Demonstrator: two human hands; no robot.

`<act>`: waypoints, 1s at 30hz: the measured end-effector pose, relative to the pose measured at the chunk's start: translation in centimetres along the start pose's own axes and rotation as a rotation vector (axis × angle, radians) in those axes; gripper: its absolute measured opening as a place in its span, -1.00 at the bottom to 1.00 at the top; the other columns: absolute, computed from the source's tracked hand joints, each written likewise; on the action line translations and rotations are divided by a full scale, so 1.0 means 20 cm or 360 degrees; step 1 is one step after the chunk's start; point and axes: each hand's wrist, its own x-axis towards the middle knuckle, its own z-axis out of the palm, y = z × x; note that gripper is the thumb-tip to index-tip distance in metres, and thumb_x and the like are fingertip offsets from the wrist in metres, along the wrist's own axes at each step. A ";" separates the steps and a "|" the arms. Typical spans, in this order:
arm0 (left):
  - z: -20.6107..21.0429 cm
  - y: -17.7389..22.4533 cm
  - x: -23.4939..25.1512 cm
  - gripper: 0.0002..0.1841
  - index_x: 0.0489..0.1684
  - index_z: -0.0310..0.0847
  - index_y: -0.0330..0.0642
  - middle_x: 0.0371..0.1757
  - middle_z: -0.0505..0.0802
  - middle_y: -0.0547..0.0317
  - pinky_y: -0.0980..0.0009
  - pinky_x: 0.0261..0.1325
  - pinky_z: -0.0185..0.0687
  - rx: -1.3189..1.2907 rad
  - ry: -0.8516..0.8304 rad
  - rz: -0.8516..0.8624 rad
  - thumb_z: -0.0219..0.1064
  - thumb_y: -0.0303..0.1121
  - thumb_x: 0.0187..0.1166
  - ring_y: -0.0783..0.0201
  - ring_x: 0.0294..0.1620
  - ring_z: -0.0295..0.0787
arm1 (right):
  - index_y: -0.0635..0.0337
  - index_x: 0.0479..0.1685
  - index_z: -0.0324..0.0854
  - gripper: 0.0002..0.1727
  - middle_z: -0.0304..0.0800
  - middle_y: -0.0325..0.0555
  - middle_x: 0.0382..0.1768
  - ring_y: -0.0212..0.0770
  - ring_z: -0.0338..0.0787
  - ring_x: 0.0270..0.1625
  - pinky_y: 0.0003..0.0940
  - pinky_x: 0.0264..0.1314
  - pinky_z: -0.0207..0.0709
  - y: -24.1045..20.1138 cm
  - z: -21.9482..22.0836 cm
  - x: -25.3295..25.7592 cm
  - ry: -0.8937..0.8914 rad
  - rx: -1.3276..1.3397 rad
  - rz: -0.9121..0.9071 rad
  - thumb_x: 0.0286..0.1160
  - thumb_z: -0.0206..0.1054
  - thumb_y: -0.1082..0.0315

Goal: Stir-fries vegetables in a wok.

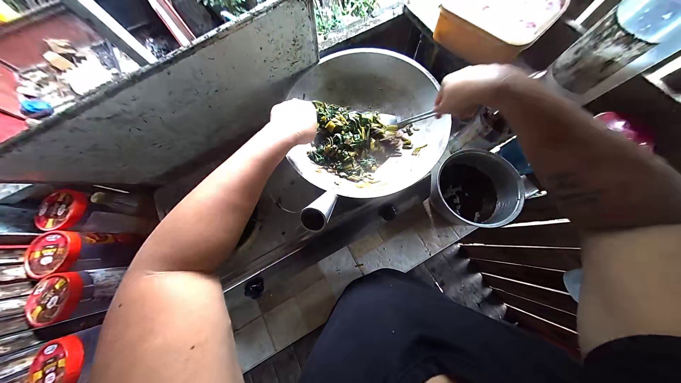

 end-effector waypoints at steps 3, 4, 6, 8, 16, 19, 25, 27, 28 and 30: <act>0.01 0.07 0.06 -0.81 -0.10 0.78 -0.31 0.10 0.80 -0.33 -0.41 0.06 0.56 -0.0146 0.0072 0.0008 0.28 -0.40 0.59 -0.35 0.25 0.71 | 0.31 -0.19 0.77 -0.59 0.79 0.25 -0.24 0.26 0.79 -0.10 0.38 -0.03 0.54 -0.05 0.14 0.12 0.0099 0.0120 -0.0215 0.82 0.12 0.18; 0.01 0.08 0.07 -0.80 -0.12 0.77 -0.30 0.10 0.81 -0.32 -0.40 0.05 0.57 -0.0159 0.0099 0.0001 0.26 -0.39 0.59 -0.34 0.24 0.72 | 0.27 -0.19 0.77 -0.60 0.80 0.27 -0.19 0.31 0.80 -0.03 0.42 -0.02 0.53 -0.08 0.14 0.11 0.0152 0.0098 -0.0199 0.80 0.12 0.17; -0.03 0.09 0.06 -0.79 -0.07 0.79 -0.28 0.11 0.81 -0.32 -0.40 0.06 0.56 -0.0195 0.0152 -0.0002 0.26 -0.39 0.57 -0.34 0.25 0.72 | 0.20 -0.16 0.78 -0.67 0.81 0.29 -0.10 0.38 0.79 0.11 0.48 -0.04 0.52 -0.12 0.08 0.00 0.0279 -0.0014 -0.0133 0.75 0.15 0.19; -0.09 0.08 0.02 -0.77 0.02 0.81 -0.25 0.14 0.81 -0.34 -0.43 0.12 0.54 -0.0298 0.0229 0.0013 0.31 -0.42 0.53 -0.35 0.27 0.71 | 0.18 -0.14 0.78 -0.73 0.80 0.32 -0.08 0.41 0.77 0.15 0.49 -0.05 0.50 -0.14 -0.01 -0.15 0.0402 -0.0142 -0.0080 0.70 0.19 0.25; -0.13 0.05 -0.11 -0.79 -0.01 0.82 -0.24 0.11 0.81 -0.35 -0.42 0.06 0.55 -0.0198 0.0267 -0.0006 0.31 -0.45 0.53 -0.37 0.25 0.71 | 0.27 -0.34 0.71 -0.75 0.77 0.26 -0.32 0.35 0.81 -0.08 0.29 -0.26 0.48 -0.24 0.04 -0.47 0.0594 -0.0418 -0.0136 0.64 0.17 0.40; -0.11 -0.02 -0.20 -0.80 -0.02 0.81 -0.28 0.12 0.80 -0.38 -0.46 0.07 0.53 -0.0164 0.0272 -0.0089 0.31 -0.46 0.55 -0.41 0.26 0.70 | 0.28 -0.33 0.66 -0.74 0.72 0.21 -0.41 0.29 0.81 -0.21 0.16 -0.35 0.43 -0.28 0.10 -0.52 0.0707 -0.0484 -0.0247 0.69 0.10 0.46; -0.07 -0.16 -0.32 -0.80 -0.01 0.83 -0.24 0.11 0.80 -0.41 -0.49 0.05 0.51 -0.0144 0.0274 -0.0224 0.30 -0.48 0.57 -0.45 0.25 0.69 | 0.29 -0.17 0.71 -0.77 0.72 0.19 -0.43 0.25 0.80 -0.26 0.13 -0.33 0.43 -0.28 0.23 -0.51 0.0704 -0.0520 -0.0366 0.63 0.10 0.56; -0.05 -0.18 -0.35 -0.80 -0.02 0.83 -0.22 0.10 0.80 -0.39 -0.48 0.04 0.50 -0.0150 0.0266 -0.0187 0.29 -0.46 0.59 -0.44 0.23 0.69 | 0.36 -0.21 0.69 -0.77 0.76 0.30 -0.32 0.37 0.81 -0.13 0.24 -0.26 0.48 -0.23 0.21 -0.45 0.0643 -0.0443 -0.0220 0.64 0.09 0.56; -0.04 -0.18 -0.36 -0.81 -0.03 0.84 -0.21 0.09 0.81 -0.37 -0.47 0.05 0.50 -0.0160 0.0271 -0.0159 0.28 -0.46 0.61 -0.42 0.23 0.70 | 0.39 -0.27 0.67 -0.78 0.75 0.32 -0.32 0.38 0.81 -0.12 0.24 -0.28 0.47 -0.22 0.19 -0.44 0.0633 -0.0450 -0.0148 0.62 0.10 0.58; -0.02 -0.16 -0.37 -0.80 -0.03 0.84 -0.19 0.08 0.83 -0.33 -0.48 0.05 0.50 -0.0193 0.0287 -0.0115 0.26 -0.46 0.62 -0.41 0.22 0.72 | 0.34 -0.27 0.67 -0.79 0.74 0.27 -0.34 0.32 0.81 -0.15 0.20 -0.30 0.45 -0.22 0.17 -0.48 0.0646 -0.0471 -0.0121 0.61 0.10 0.56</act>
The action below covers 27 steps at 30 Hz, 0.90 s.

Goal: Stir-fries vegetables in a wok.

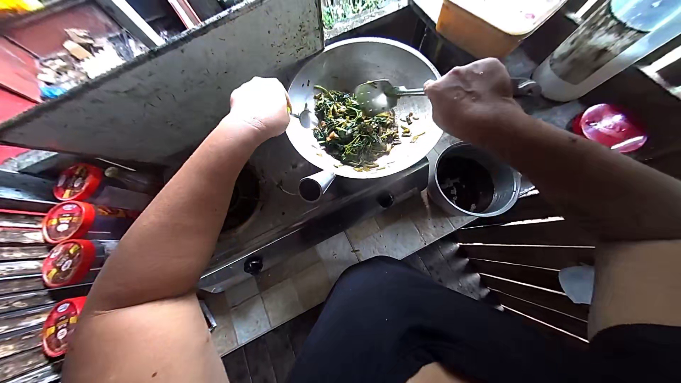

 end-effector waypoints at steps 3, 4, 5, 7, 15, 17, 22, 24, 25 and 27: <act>0.02 0.05 -0.01 -0.78 -0.03 0.84 -0.16 0.08 0.83 -0.28 -0.44 0.04 0.52 -0.0016 -0.0010 0.0086 0.24 -0.48 0.61 -0.37 0.22 0.72 | 0.31 -0.18 0.70 -0.78 0.74 0.22 -0.38 0.29 0.81 -0.21 0.16 -0.33 0.46 -0.08 0.00 -0.07 0.0060 0.0024 -0.0156 0.63 0.10 0.55; 0.03 0.07 -0.01 -0.79 -0.03 0.83 -0.16 0.08 0.83 -0.28 -0.43 0.04 0.52 -0.0009 -0.0021 0.0116 0.24 -0.49 0.60 -0.36 0.23 0.72 | 0.34 -0.17 0.70 -0.78 0.75 0.23 -0.35 0.28 0.82 -0.18 0.15 -0.30 0.46 -0.10 0.03 -0.06 0.0010 0.0015 -0.0165 0.63 0.10 0.56; 0.04 0.10 -0.01 -0.80 -0.04 0.83 -0.17 0.07 0.83 -0.28 -0.43 0.05 0.53 0.0004 -0.0029 0.0148 0.25 -0.50 0.60 -0.36 0.23 0.72 | 0.38 -0.16 0.69 -0.79 0.76 0.26 -0.30 0.31 0.82 -0.12 0.18 -0.25 0.49 -0.11 0.05 -0.03 -0.0060 0.0016 -0.0134 0.63 0.10 0.58; 0.04 0.15 -0.01 -0.80 -0.04 0.82 -0.18 0.08 0.83 -0.28 -0.42 0.05 0.53 0.0032 -0.0040 0.0185 0.26 -0.51 0.59 -0.35 0.24 0.72 | 0.45 -0.23 0.66 -0.80 0.76 0.32 -0.24 0.34 0.81 -0.05 0.21 -0.21 0.52 -0.08 0.08 0.04 -0.0130 0.0020 -0.0001 0.60 0.11 0.61; 0.06 0.16 -0.02 -0.80 0.02 0.77 -0.23 0.11 0.82 -0.28 -0.39 0.07 0.56 0.0032 0.0003 0.0185 0.21 -0.46 0.67 -0.34 0.25 0.73 | 0.34 -0.15 0.71 -0.77 0.76 0.22 -0.35 0.26 0.83 -0.18 0.13 -0.28 0.51 -0.06 0.11 -0.11 -0.0021 0.0018 -0.0156 0.63 0.09 0.59; 0.06 0.14 -0.03 -0.80 0.00 0.75 -0.24 0.08 0.82 -0.27 -0.37 0.05 0.57 0.0049 0.0010 0.0161 0.20 -0.44 0.69 -0.34 0.23 0.74 | 0.27 -0.13 0.73 -0.76 0.76 0.19 -0.38 0.26 0.82 -0.22 0.14 -0.30 0.49 -0.01 0.06 -0.16 -0.0009 0.0018 -0.0167 0.64 0.10 0.56; 0.07 0.10 -0.06 -0.81 0.01 0.74 -0.25 0.08 0.82 -0.29 -0.37 0.06 0.56 0.0044 0.0032 0.0143 0.18 -0.46 0.69 -0.36 0.23 0.74 | 0.18 0.09 0.81 -0.64 0.79 0.23 -0.35 0.27 0.79 -0.19 0.20 -0.01 0.44 0.07 0.14 -0.18 0.0193 -0.0002 -0.0379 0.60 0.12 0.63; 0.06 0.09 -0.08 -0.80 0.03 0.75 -0.24 0.13 0.80 -0.27 -0.34 0.08 0.57 0.0066 0.0066 0.0128 0.20 -0.45 0.69 -0.33 0.26 0.72 | 0.14 0.13 0.81 -0.64 0.79 0.32 -0.31 0.39 0.80 -0.15 0.31 -0.04 0.47 0.12 0.13 -0.15 0.0287 0.0098 -0.0358 0.66 0.10 0.57; 0.06 0.08 -0.09 -0.80 0.04 0.76 -0.24 0.15 0.78 -0.27 -0.33 0.09 0.57 0.0062 0.0088 0.0125 0.20 -0.45 0.69 -0.32 0.26 0.71 | 0.13 0.15 0.80 -0.65 0.79 0.36 -0.27 0.45 0.80 -0.13 0.35 -0.13 0.50 0.15 0.10 -0.12 0.0318 0.0142 -0.0304 0.70 0.10 0.53; 0.05 0.07 -0.11 -0.80 0.05 0.75 -0.25 0.17 0.76 -0.28 -0.31 0.11 0.58 0.0035 0.0129 0.0117 0.20 -0.47 0.69 -0.31 0.27 0.70 | 0.13 0.17 0.79 -0.67 0.82 0.40 -0.13 0.50 0.80 0.02 0.43 -0.13 0.51 0.17 0.03 -0.02 0.0297 0.0211 -0.0115 0.72 0.09 0.47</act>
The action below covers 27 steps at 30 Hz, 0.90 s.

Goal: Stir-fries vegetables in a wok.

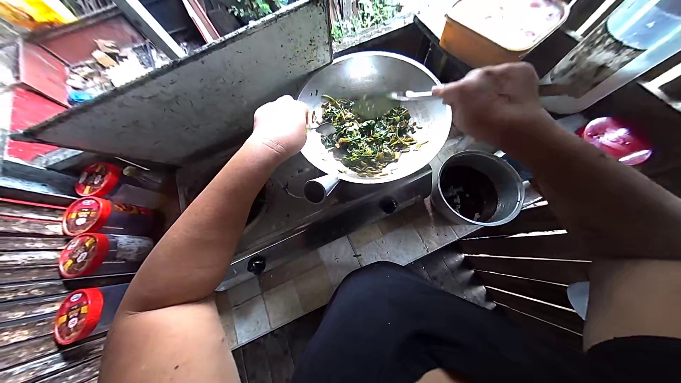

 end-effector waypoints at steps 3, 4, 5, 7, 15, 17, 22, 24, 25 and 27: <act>0.00 0.00 -0.04 -0.81 0.07 0.72 -0.30 0.16 0.76 -0.30 -0.30 0.17 0.57 -0.0025 0.0037 0.0001 0.22 -0.46 0.69 -0.31 0.30 0.69 | 0.36 0.04 0.75 -0.77 0.78 0.46 0.09 0.49 0.73 0.26 0.50 0.04 0.49 -0.08 -0.02 0.27 -0.0174 0.0040 0.0351 0.54 0.24 0.51; 0.00 -0.01 -0.05 -0.80 0.09 0.70 -0.33 0.16 0.76 -0.31 -0.29 0.19 0.56 -0.0035 0.0048 -0.0001 0.23 -0.46 0.69 -0.32 0.32 0.68 | 0.49 0.01 0.71 -0.77 0.74 0.49 0.15 0.50 0.69 0.32 0.50 0.11 0.48 -0.12 0.00 0.36 -0.0207 0.0060 0.0416 0.50 0.27 0.54; 0.00 -0.01 -0.07 -0.80 0.11 0.69 -0.35 0.17 0.76 -0.33 -0.28 0.21 0.55 -0.0046 0.0064 -0.0005 0.23 -0.47 0.69 -0.32 0.32 0.68 | 0.58 0.03 0.66 -0.75 0.70 0.52 0.20 0.49 0.66 0.36 0.48 0.16 0.47 -0.17 0.02 0.44 -0.0220 0.0063 0.0445 0.47 0.29 0.57; 0.00 -0.02 -0.09 -0.78 0.18 0.63 -0.35 0.18 0.75 -0.34 -0.28 0.21 0.56 -0.0058 0.0081 -0.0044 0.25 -0.46 0.70 -0.33 0.33 0.67 | 0.66 0.13 0.60 -0.66 0.65 0.52 0.29 0.47 0.62 0.43 0.43 0.27 0.45 -0.27 0.04 0.57 -0.0190 0.0096 0.0421 0.46 0.31 0.56; -0.06 -0.04 -0.16 -0.72 0.27 0.49 -0.35 0.14 0.73 -0.40 -0.33 0.10 0.57 -0.0060 0.0110 -0.0258 0.25 -0.53 0.64 -0.40 0.25 0.71 | 0.53 -0.28 0.64 -0.81 0.73 0.31 -0.17 0.28 0.76 0.05 0.16 0.00 0.49 -0.57 0.02 0.43 -0.0054 -0.0143 -0.0403 0.58 0.11 0.65; -0.07 -0.04 -0.16 -0.71 0.29 0.46 -0.36 0.14 0.73 -0.41 -0.34 0.10 0.57 -0.0067 0.0121 -0.0286 0.24 -0.52 0.66 -0.42 0.25 0.71 | 0.39 -0.14 0.76 -0.80 0.80 0.30 -0.10 0.33 0.77 0.12 0.25 0.12 0.48 -0.46 0.02 0.38 -0.0044 -0.0019 -0.0517 0.58 0.18 0.61; -0.05 -0.04 -0.16 -0.65 0.35 0.40 -0.39 0.14 0.72 -0.46 -0.37 0.10 0.56 -0.0076 0.0135 -0.0312 0.24 -0.51 0.64 -0.44 0.25 0.71 | -0.20 0.36 0.78 -0.54 0.83 0.19 0.23 0.32 0.70 0.41 0.45 0.39 0.39 -0.24 0.00 0.48 -0.0147 0.0175 -0.0214 0.59 0.23 0.45; -0.05 -0.01 -0.15 -0.62 0.39 0.36 -0.39 0.17 0.72 -0.47 -0.36 0.10 0.56 -0.0055 0.0115 -0.0328 0.24 -0.50 0.64 -0.45 0.26 0.70 | -0.10 0.32 0.80 -0.55 0.82 0.24 0.22 0.36 0.70 0.39 0.45 0.35 0.43 -0.28 0.09 0.50 -0.0093 0.0200 -0.0204 0.54 0.24 0.50; -0.06 0.00 -0.15 -0.60 0.41 0.33 -0.40 0.17 0.71 -0.47 -0.35 0.10 0.57 -0.0046 0.0111 -0.0333 0.24 -0.51 0.63 -0.45 0.25 0.71 | -0.09 0.33 0.79 -0.53 0.81 0.25 0.21 0.36 0.71 0.37 0.41 0.33 0.44 -0.30 0.13 0.50 -0.0088 0.0173 -0.0258 0.54 0.21 0.53; -0.06 0.02 -0.15 -0.57 0.44 0.29 -0.42 0.16 0.71 -0.48 -0.34 0.10 0.58 -0.0035 0.0110 -0.0338 0.21 -0.53 0.62 -0.45 0.25 0.71 | -0.09 0.40 0.74 -0.51 0.77 0.28 0.22 0.35 0.70 0.36 0.33 0.34 0.45 -0.30 0.14 0.44 -0.0118 0.0091 -0.0399 0.61 0.16 0.55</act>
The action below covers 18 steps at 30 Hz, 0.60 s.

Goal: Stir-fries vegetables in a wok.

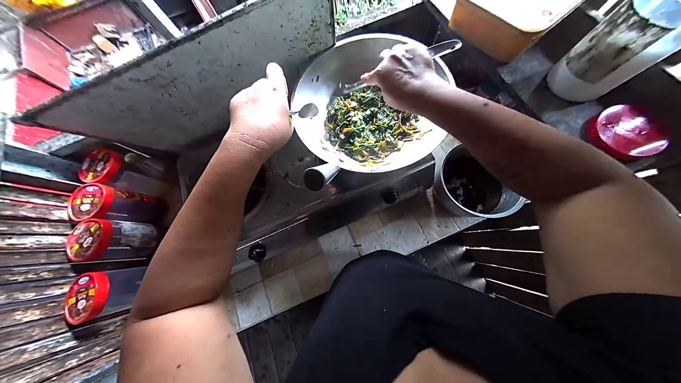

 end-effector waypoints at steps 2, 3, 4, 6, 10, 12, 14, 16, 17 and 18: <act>0.01 0.00 0.01 -0.57 0.45 0.27 -0.43 0.14 0.71 -0.48 -0.34 0.08 0.59 0.0005 0.0006 0.0008 0.20 -0.55 0.62 -0.45 0.23 0.72 | -0.05 0.38 0.75 -0.53 0.80 0.28 0.15 0.36 0.72 0.30 0.32 0.35 0.46 0.05 -0.01 -0.11 -0.0022 -0.0063 -0.0136 0.65 0.14 0.55; 0.02 -0.01 0.01 -0.56 0.45 0.27 -0.43 0.15 0.71 -0.48 -0.34 0.07 0.59 0.0010 0.0005 0.0007 0.19 -0.54 0.62 -0.44 0.23 0.73 | -0.06 0.38 0.76 -0.54 0.80 0.28 0.11 0.37 0.73 0.27 0.34 0.33 0.45 0.09 -0.03 -0.18 -0.0030 -0.0081 -0.0163 0.64 0.16 0.55; 0.03 -0.01 0.01 -0.57 0.45 0.28 -0.43 0.16 0.71 -0.48 -0.35 0.08 0.59 0.0005 0.0006 0.0011 0.19 -0.54 0.62 -0.45 0.24 0.72 | -0.05 0.36 0.77 -0.55 0.81 0.30 0.09 0.40 0.73 0.25 0.37 0.30 0.44 0.14 -0.05 -0.25 -0.0031 -0.0091 -0.0142 0.63 0.18 0.54; 0.04 -0.03 0.02 -0.59 0.44 0.31 -0.42 0.17 0.70 -0.48 -0.35 0.11 0.58 -0.0021 0.0009 0.0018 0.19 -0.51 0.67 -0.45 0.26 0.70 | -0.04 0.30 0.80 -0.62 0.81 0.30 0.05 0.43 0.74 0.22 0.43 0.22 0.47 0.22 -0.13 -0.38 -0.0022 -0.0147 -0.0020 0.70 0.17 0.47; 0.07 -0.06 0.03 -0.61 0.43 0.40 -0.40 0.22 0.70 -0.47 -0.37 0.21 0.53 -0.0123 0.0001 0.0083 0.24 -0.51 0.67 -0.43 0.31 0.67 | 0.17 0.08 0.82 -0.71 0.80 0.34 -0.04 0.45 0.75 0.14 0.39 0.08 0.48 0.22 -0.13 -0.48 -0.0037 -0.0245 0.0147 0.71 0.14 0.49; 0.07 -0.04 0.04 -0.66 0.39 0.49 -0.40 0.30 0.68 -0.43 -0.33 0.31 0.51 -0.0104 -0.0019 0.0128 0.22 -0.48 0.70 -0.40 0.39 0.63 | 0.12 0.20 0.80 -0.62 0.79 0.40 0.03 0.47 0.73 0.19 0.38 0.15 0.45 0.19 -0.03 -0.43 -0.0052 -0.0180 0.0176 0.65 0.13 0.59; 0.07 -0.03 0.03 -0.70 0.33 0.56 -0.40 0.31 0.67 -0.41 -0.29 0.36 0.49 -0.0086 -0.0029 0.0171 0.20 -0.49 0.71 -0.38 0.42 0.60 | -0.02 0.31 0.80 -0.54 0.80 0.36 0.10 0.45 0.74 0.24 0.40 0.16 0.47 0.19 -0.01 -0.42 -0.0049 -0.0109 0.0236 0.63 0.14 0.57; 0.07 -0.03 0.02 -0.74 0.24 0.62 -0.40 0.27 0.68 -0.41 -0.28 0.33 0.50 -0.0080 -0.0019 0.0217 0.19 -0.51 0.71 -0.37 0.39 0.61 | -0.06 0.31 0.81 -0.57 0.81 0.33 0.11 0.46 0.74 0.24 0.45 0.15 0.48 0.19 -0.09 -0.48 -0.0007 -0.0086 0.0300 0.68 0.13 0.51; 0.07 -0.03 0.01 -0.75 0.21 0.64 -0.40 0.25 0.69 -0.41 -0.29 0.31 0.52 -0.0077 -0.0010 0.0233 0.18 -0.51 0.71 -0.37 0.38 0.62 | -0.04 0.31 0.80 -0.59 0.80 0.36 0.08 0.48 0.74 0.21 0.45 0.09 0.47 0.18 -0.13 -0.52 0.0035 -0.0106 0.0294 0.72 0.11 0.48; 0.08 -0.03 0.01 -0.76 0.20 0.65 -0.39 0.24 0.69 -0.40 -0.29 0.29 0.53 -0.0064 -0.0012 0.0231 0.18 -0.51 0.71 -0.36 0.37 0.63 | -0.03 0.33 0.79 -0.59 0.79 0.39 0.06 0.51 0.74 0.17 0.44 0.03 0.46 0.15 -0.16 -0.55 0.0082 -0.0115 0.0269 0.75 0.09 0.47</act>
